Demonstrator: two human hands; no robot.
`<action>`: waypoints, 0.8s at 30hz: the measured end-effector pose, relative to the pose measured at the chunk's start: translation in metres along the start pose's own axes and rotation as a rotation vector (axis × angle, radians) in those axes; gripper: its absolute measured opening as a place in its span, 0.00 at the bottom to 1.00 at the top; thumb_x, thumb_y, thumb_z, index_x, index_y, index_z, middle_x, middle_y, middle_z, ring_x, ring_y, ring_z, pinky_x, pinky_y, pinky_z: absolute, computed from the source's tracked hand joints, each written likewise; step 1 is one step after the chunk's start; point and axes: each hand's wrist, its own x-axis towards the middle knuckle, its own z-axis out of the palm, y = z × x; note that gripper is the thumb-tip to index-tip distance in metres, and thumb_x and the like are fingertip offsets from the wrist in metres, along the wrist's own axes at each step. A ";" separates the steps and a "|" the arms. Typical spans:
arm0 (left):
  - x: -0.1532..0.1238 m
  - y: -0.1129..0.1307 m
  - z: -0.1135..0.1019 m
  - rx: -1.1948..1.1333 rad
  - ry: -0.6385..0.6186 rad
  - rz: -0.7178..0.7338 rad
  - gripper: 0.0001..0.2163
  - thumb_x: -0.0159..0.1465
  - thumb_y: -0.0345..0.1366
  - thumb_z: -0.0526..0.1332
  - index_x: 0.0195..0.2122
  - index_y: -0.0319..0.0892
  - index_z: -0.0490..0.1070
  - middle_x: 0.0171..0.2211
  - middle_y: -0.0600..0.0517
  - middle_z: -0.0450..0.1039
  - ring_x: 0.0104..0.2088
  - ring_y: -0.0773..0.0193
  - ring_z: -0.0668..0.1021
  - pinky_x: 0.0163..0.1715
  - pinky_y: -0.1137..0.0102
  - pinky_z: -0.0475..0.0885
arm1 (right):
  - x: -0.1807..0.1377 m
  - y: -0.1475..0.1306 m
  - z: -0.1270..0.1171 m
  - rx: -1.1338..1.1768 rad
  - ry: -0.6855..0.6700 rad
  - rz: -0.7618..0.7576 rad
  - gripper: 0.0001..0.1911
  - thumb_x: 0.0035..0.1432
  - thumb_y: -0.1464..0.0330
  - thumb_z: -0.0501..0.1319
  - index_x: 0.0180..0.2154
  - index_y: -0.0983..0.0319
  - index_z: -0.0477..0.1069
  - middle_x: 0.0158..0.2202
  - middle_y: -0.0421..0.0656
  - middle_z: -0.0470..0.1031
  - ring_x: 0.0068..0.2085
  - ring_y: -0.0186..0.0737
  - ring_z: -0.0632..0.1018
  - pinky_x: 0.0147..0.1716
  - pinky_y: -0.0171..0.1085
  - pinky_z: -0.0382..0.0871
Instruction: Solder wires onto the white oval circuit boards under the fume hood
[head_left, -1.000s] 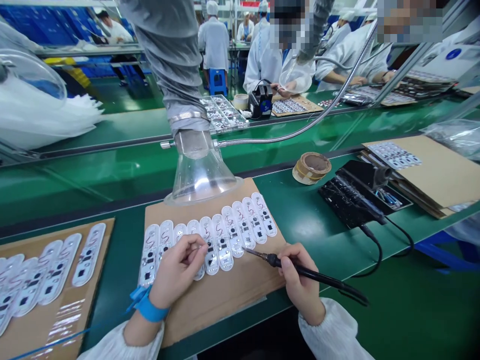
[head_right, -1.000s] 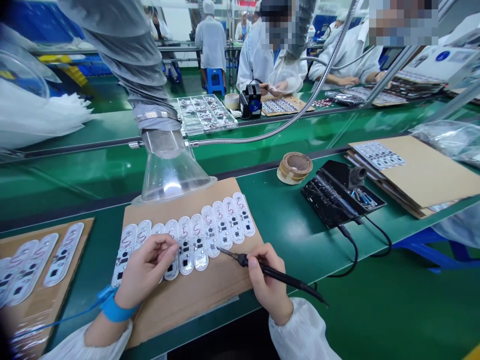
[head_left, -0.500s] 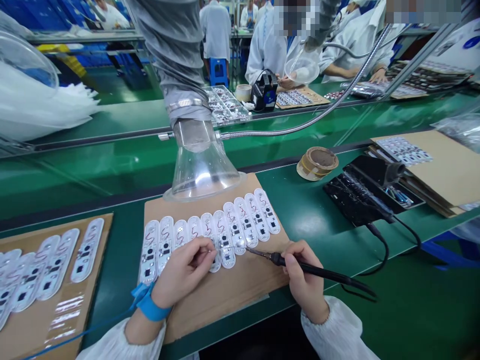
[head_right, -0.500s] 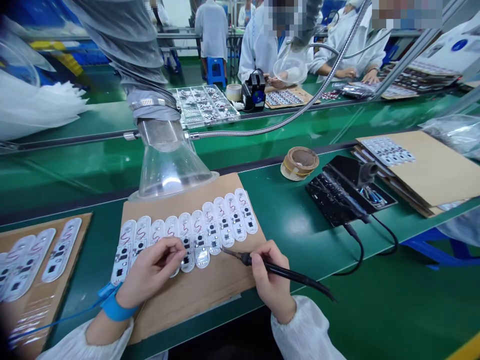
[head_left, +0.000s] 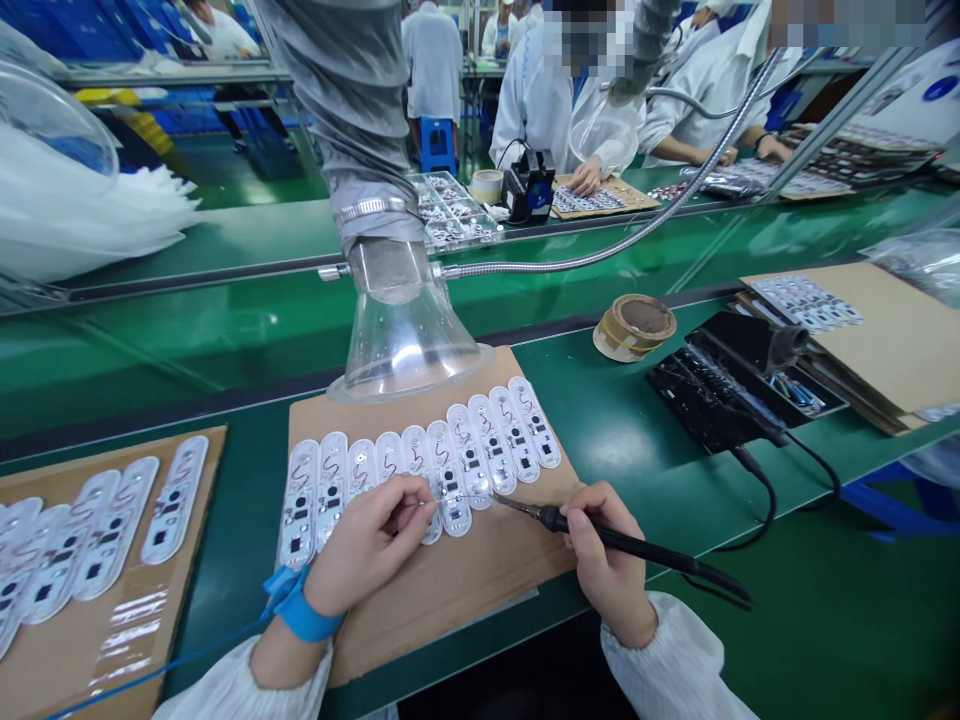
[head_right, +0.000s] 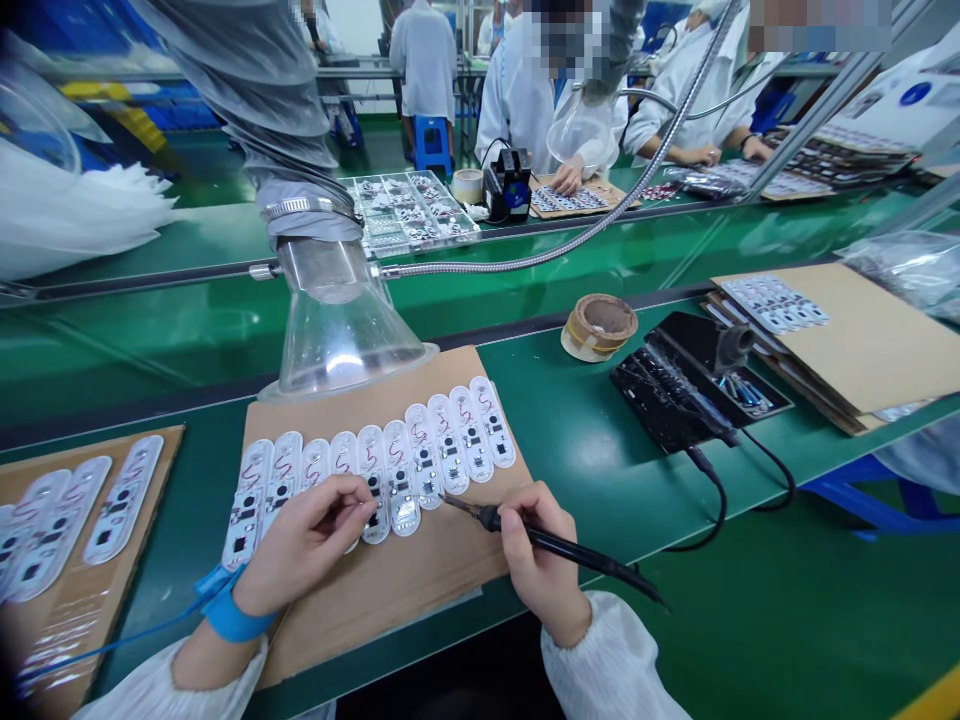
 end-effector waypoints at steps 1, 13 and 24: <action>0.000 0.000 0.000 -0.001 0.001 0.005 0.08 0.77 0.38 0.60 0.41 0.46 0.76 0.26 0.59 0.64 0.25 0.66 0.68 0.26 0.72 0.65 | 0.001 0.000 0.000 0.000 -0.001 -0.001 0.15 0.83 0.61 0.62 0.38 0.56 0.73 0.29 0.37 0.73 0.26 0.37 0.72 0.26 0.35 0.66; 0.000 0.000 0.000 0.020 0.016 0.073 0.06 0.77 0.35 0.61 0.40 0.46 0.75 0.26 0.61 0.62 0.24 0.68 0.67 0.25 0.73 0.64 | 0.004 -0.004 0.001 -0.022 -0.017 -0.043 0.13 0.82 0.62 0.63 0.39 0.56 0.74 0.29 0.37 0.74 0.25 0.36 0.73 0.25 0.33 0.67; 0.002 0.001 -0.001 0.030 0.009 0.076 0.06 0.77 0.35 0.61 0.40 0.46 0.74 0.26 0.61 0.62 0.24 0.68 0.67 0.25 0.73 0.63 | 0.009 -0.011 0.003 -0.033 -0.062 -0.091 0.11 0.80 0.66 0.62 0.39 0.56 0.74 0.30 0.37 0.78 0.28 0.37 0.78 0.28 0.32 0.74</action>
